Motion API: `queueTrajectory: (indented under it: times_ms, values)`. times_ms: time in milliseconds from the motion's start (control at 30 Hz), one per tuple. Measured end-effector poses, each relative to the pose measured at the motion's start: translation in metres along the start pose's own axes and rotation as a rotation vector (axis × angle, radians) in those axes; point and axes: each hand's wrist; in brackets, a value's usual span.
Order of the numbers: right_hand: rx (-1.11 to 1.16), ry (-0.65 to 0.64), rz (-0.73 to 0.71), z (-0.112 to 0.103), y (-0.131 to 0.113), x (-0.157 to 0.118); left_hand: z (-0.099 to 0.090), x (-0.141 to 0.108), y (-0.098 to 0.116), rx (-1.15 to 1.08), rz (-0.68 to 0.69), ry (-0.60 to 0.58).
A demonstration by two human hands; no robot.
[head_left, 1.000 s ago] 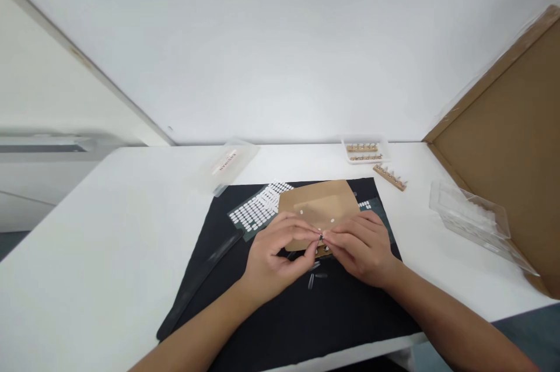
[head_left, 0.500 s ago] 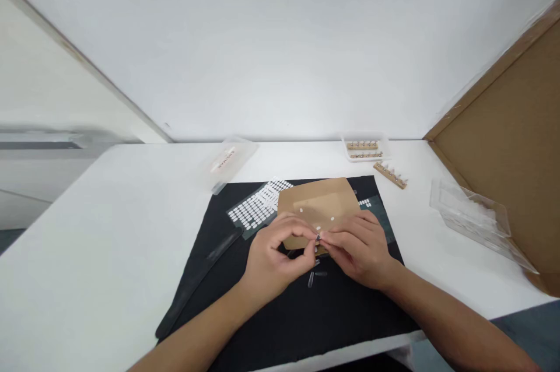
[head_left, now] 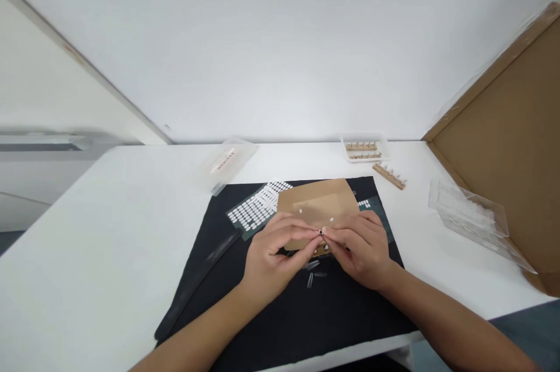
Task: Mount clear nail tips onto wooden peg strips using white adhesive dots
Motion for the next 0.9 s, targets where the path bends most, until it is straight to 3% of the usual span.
queueTrajectory:
  times_ms: [400, 733, 900]
  values:
    - [-0.029, -0.021, -0.005, 0.0023, -0.0013, -0.0026, 0.0022, -0.0042, 0.0025, 0.07, -0.142, 0.017]
    - [-0.055, -0.026, -0.067, 0.0016, 0.001, -0.0019, 0.0049, -0.0026, 0.0066, 0.071, -0.13, 0.009]
    - [0.063, -0.031, -0.039, 0.0012, 0.0035, -0.003, 0.003, -0.0013, 0.0075, 0.049, -0.069, -0.015]
Point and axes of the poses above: each hand's wrist, its own x-axis towards the middle knuckle, its own z-axis out of the palm, y = z × x, and after that the axes turned 15 degrees about -x, right-handed
